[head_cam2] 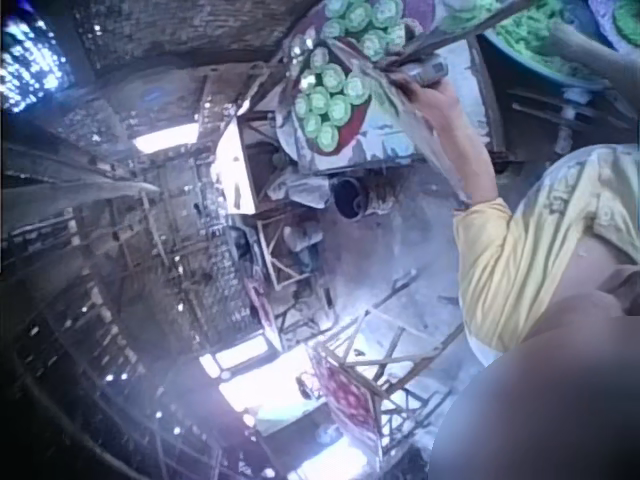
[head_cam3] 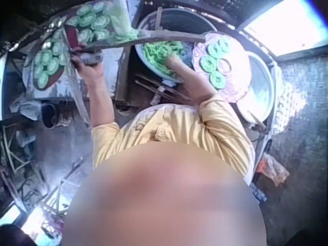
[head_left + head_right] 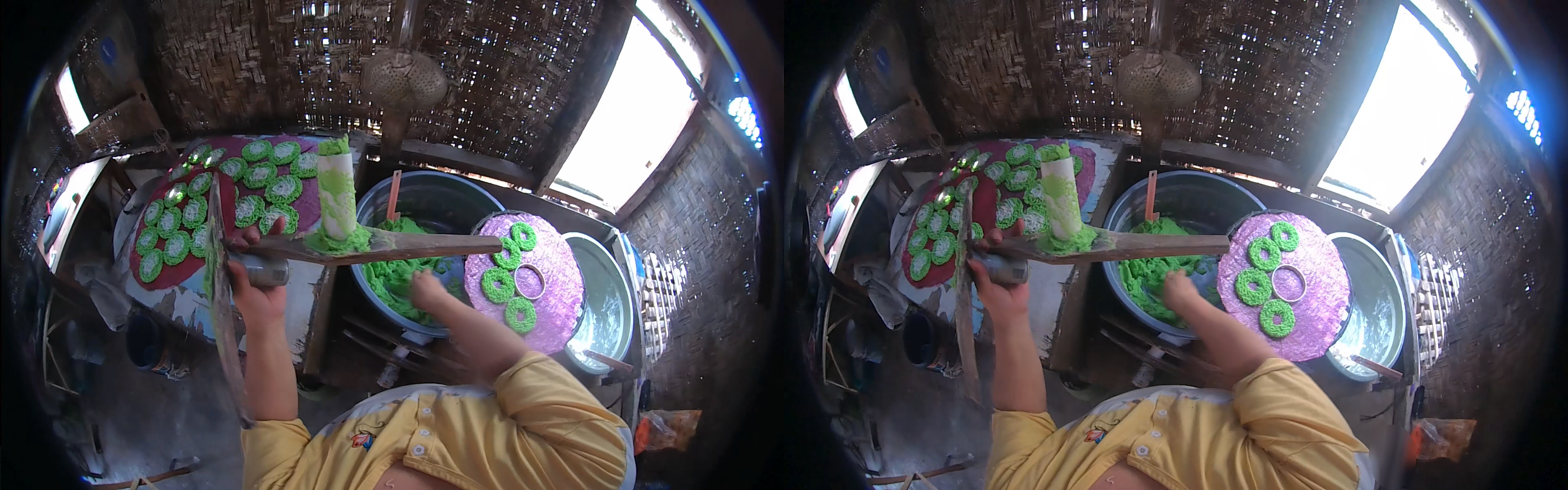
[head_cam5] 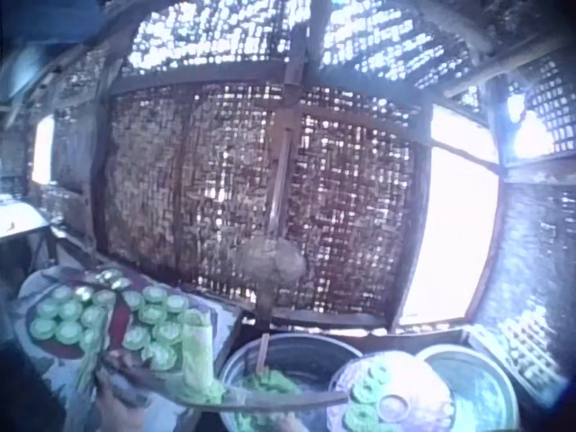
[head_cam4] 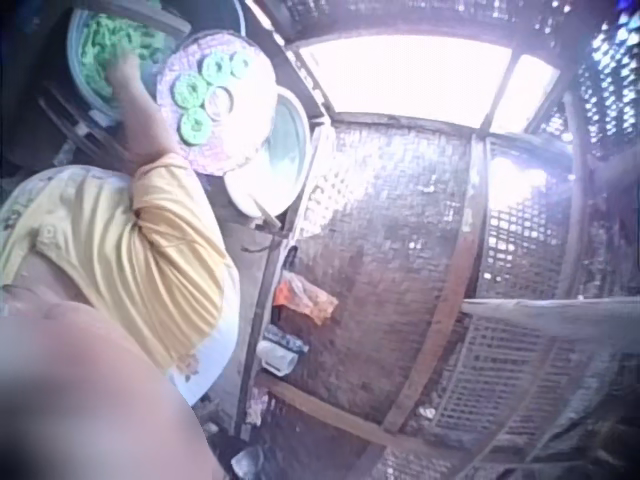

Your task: The person scoops green dough from a metal bowl and loads it into a wooden press. They press the dough through a circular mold onto a purple tray, forming ring-shaped cakes. The person repeats this process to create multiple green dough rings.

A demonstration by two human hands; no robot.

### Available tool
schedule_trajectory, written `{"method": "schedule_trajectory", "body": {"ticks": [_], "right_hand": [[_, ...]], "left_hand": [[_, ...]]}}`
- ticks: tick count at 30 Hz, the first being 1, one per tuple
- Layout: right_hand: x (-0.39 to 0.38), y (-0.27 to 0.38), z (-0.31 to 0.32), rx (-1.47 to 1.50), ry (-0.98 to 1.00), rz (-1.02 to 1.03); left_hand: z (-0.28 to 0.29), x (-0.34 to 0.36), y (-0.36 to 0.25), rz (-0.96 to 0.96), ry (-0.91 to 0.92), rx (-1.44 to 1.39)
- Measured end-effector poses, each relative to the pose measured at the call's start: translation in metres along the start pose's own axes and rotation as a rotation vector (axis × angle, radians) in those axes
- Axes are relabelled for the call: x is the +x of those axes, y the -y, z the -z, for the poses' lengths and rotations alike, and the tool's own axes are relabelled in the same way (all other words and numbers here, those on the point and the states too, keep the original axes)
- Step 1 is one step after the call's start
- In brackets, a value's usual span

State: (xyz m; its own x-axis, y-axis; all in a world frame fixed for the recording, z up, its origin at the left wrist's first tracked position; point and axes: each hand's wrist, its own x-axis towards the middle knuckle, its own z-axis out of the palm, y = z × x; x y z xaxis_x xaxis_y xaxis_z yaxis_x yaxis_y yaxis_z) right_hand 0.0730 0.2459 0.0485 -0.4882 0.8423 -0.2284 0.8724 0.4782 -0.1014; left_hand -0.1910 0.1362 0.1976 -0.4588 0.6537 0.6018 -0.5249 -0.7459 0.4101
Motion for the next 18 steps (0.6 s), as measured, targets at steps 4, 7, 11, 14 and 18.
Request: {"method": "schedule_trajectory", "body": {"ticks": [4,7,11,14,18], "right_hand": [[-0.047,-0.033,0.047,0.225,0.274,-0.085],[-0.071,-0.026,0.066,0.869,0.311,-0.308],[-0.043,0.001,0.038,1.200,0.179,-0.499],[-0.011,0.006,0.011,1.224,0.126,-0.549],[0.008,0.012,-0.009,1.222,0.073,-0.559]], "left_hand": [[0.008,-0.002,-0.005,-0.021,-0.024,0.084],[0.007,-0.005,-0.012,-0.066,-0.085,0.128],[-0.001,-0.005,-0.020,-0.089,-0.109,0.118],[-0.008,-0.003,-0.024,-0.066,-0.060,0.130],[-0.011,-0.004,-0.025,-0.027,-0.057,0.174]]}}
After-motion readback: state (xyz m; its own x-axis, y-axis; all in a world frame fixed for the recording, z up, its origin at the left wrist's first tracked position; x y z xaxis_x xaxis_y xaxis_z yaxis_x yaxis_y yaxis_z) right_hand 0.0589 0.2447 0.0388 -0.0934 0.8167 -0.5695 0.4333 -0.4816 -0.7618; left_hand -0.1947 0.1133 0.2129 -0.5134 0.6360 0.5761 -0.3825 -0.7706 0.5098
